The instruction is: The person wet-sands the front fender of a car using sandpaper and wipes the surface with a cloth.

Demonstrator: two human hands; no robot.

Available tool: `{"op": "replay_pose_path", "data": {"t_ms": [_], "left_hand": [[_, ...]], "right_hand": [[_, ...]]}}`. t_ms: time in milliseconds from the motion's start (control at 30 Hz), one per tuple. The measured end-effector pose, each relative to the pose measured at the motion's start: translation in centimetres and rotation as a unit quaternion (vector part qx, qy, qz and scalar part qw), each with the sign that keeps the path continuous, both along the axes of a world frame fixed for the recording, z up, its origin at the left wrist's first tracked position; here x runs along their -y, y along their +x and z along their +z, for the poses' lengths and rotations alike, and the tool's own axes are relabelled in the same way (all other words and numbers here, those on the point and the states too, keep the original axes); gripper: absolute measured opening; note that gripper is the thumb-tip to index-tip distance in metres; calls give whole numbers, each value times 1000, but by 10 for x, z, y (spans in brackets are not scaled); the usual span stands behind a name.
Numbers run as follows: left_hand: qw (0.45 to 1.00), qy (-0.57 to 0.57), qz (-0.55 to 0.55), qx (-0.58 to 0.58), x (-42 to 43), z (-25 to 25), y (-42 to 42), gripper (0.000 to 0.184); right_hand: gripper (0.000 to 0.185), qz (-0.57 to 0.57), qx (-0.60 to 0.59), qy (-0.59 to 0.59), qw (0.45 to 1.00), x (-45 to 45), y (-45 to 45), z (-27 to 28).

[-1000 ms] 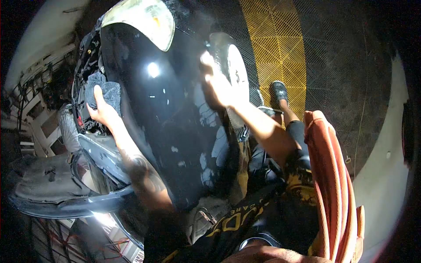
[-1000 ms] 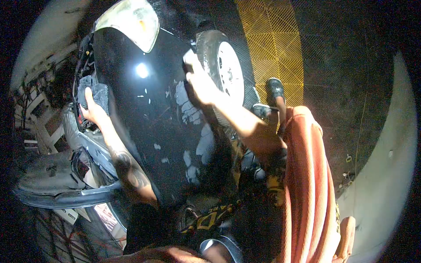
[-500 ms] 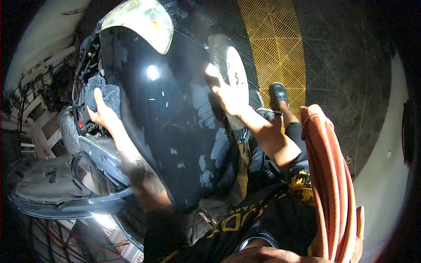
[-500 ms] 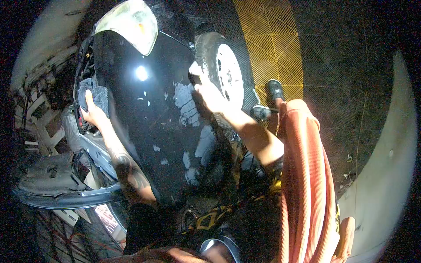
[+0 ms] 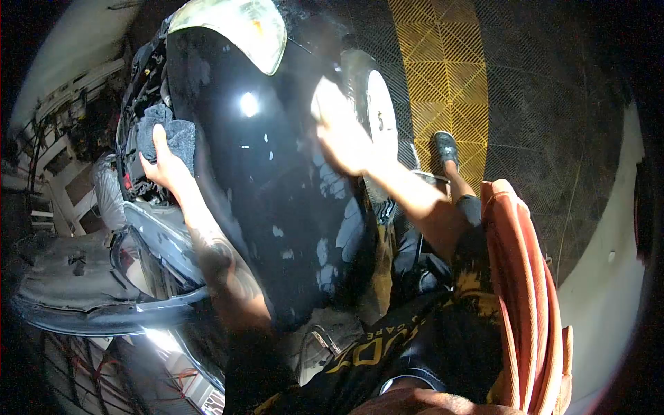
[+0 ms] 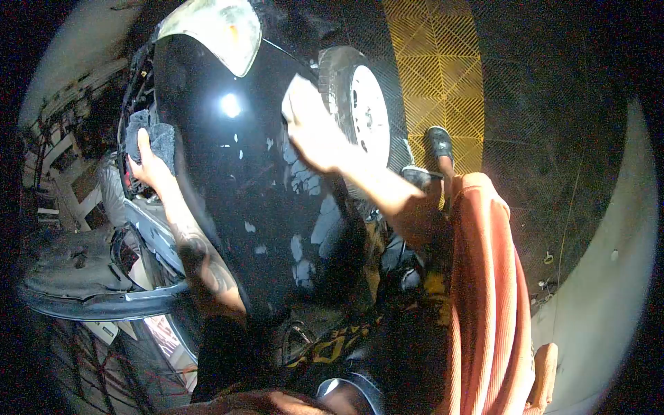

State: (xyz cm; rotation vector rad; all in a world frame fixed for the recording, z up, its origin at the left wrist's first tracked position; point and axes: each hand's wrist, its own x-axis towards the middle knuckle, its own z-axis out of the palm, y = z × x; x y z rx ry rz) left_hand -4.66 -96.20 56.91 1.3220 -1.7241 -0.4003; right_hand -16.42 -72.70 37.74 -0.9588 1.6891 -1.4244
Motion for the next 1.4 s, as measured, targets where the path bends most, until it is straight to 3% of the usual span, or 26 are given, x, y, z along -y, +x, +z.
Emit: {"op": "replay_pose_path", "data": {"t_ms": [133,167,200,267,400,467,500,533,600,667,700,800,833,900,1000,1067,1100,1133,1200,1267,1300,1400], "left_hand": [[998,45,-43,-21,-2,3,1,54],[998,40,-49,-14,0,3,2,52],[998,37,-46,-13,3,0,4,52],[1000,9,-7,15,8,-2,9,49],[998,33,-46,-32,0,1,0,58],[998,30,-51,-31,-1,1,2,60],[999,30,-24,-6,-1,2,3,59],[999,29,4,17,1,1,3,59],[1000,-16,-3,23,13,-4,10,59],[999,37,-23,-14,3,0,3,61],[999,36,-10,-15,0,0,1,60],[999,35,-24,-8,4,-1,6,58],[999,35,-21,-5,4,-3,12,58],[999,-14,13,30,11,-6,12,59],[999,38,-8,-1,-1,2,-1,65],[999,43,0,8,2,2,1,65],[999,33,-1,13,2,0,3,64],[1000,22,-1,16,2,0,4,64],[1000,23,-5,13,2,1,5,64],[1000,27,-8,-2,0,1,-3,64],[999,41,-17,-11,-4,4,-7,65],[1000,27,-15,1,-2,1,1,65]], "right_hand": [[65,11,-152,-76,985,-11,17,20],[59,7,-220,-4,976,15,-4,23],[58,-38,-227,-15,973,43,-14,5],[58,-73,-70,-52,993,67,-22,2],[71,10,69,-86,994,9,24,67],[71,-4,-43,-35,998,32,11,50],[72,-35,-21,-21,999,57,-4,41],[71,9,85,-2,996,68,-42,58],[68,-62,57,-17,996,71,-19,52],[66,-40,8,-62,997,28,21,63],[68,-24,53,-52,997,18,27,69],[67,-74,14,-31,997,65,0,47],[67,-16,135,-15,991,74,-31,63],[66,-50,104,-31,993,66,-7,64],[64,-54,71,-45,995,38,16,68],[54,-124,-75,-35,989,76,-2,38],[41,-134,-47,-77,987,90,-28,33],[33,-88,-111,-81,987,117,-37,-3],[42,-130,-3,-76,989,94,-35,29],[54,-130,-90,-47,986,64,7,21],[58,-99,35,-58,993,62,11,15],[53,-92,-49,-40,994,95,-40,12]]}}
